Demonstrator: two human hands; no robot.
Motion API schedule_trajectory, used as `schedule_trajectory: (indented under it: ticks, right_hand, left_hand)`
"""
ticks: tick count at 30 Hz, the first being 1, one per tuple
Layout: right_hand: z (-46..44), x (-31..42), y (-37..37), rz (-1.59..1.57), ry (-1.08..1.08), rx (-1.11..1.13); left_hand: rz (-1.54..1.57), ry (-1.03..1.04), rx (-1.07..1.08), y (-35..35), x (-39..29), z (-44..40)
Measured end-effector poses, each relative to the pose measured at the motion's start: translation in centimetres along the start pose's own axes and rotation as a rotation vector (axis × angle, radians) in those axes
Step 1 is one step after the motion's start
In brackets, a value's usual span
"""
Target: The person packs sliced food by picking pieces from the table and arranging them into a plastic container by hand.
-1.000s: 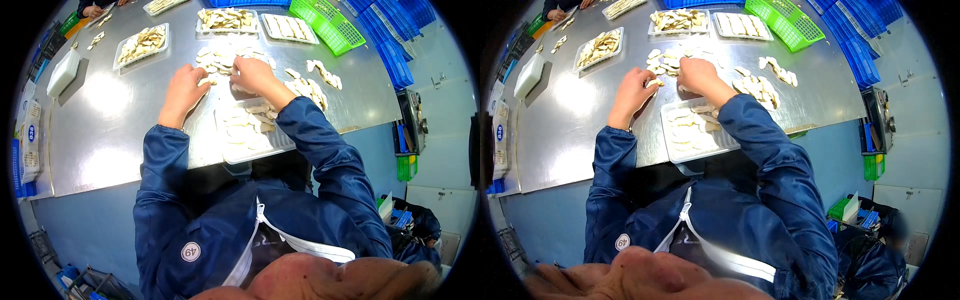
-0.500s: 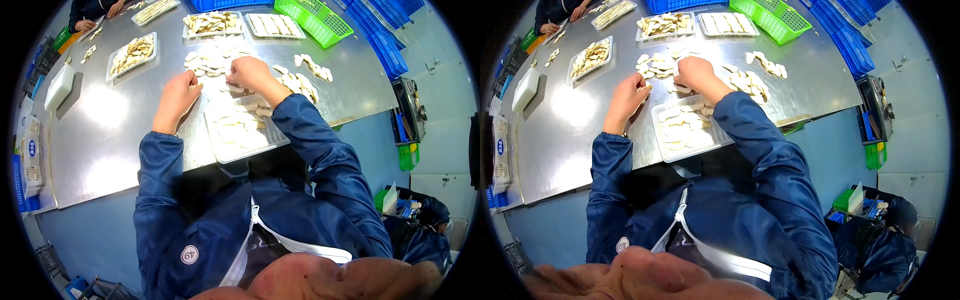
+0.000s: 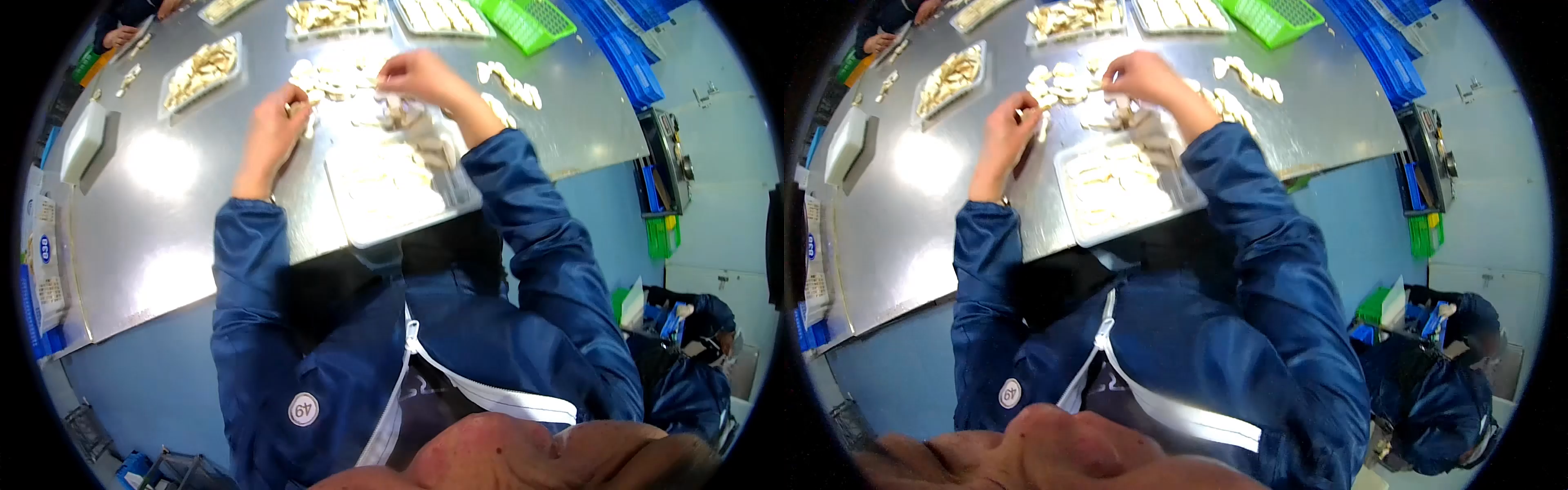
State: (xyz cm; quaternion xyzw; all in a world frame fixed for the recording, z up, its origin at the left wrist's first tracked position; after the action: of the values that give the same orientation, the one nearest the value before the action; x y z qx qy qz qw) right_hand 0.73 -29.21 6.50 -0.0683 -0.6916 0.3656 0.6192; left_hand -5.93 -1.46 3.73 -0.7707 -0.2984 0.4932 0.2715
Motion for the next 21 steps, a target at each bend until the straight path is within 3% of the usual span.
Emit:
schedule_trajectory:
  ticks: [3,6,9,21]
  right_hand:
    - [5.7,2.4,-3.5,-0.043,-0.057,-0.081]
    - [10.2,3.8,-5.3,0.086,0.034,0.018]
    - [13.3,2.7,-4.2,-0.092,-0.006,0.153]
    - [16.3,1.8,-0.9,0.102,0.086,0.079]
  left_hand:
    - [0.008,-0.018,0.027,0.1,0.1,-0.2]
    - [0.059,-0.017,0.059,0.7,0.2,-0.3]
    - [0.078,-0.018,0.070,0.8,-0.4,-0.3]
    - [0.212,0.010,0.121,1.3,-2.7,0.4]
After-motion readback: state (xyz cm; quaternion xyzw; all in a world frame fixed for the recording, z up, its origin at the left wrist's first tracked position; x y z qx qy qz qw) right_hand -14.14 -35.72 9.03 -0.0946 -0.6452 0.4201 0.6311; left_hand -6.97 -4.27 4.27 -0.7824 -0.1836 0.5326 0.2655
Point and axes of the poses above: each hand's wrist, its own z-axis away from the middle knuckle, its own y-axis out of the palm, x = y × z, the point moved 1 cm from there along -z, towards the middle knuckle, and after that the axes turned 9 degrees about -z, right-handed, at the moved point
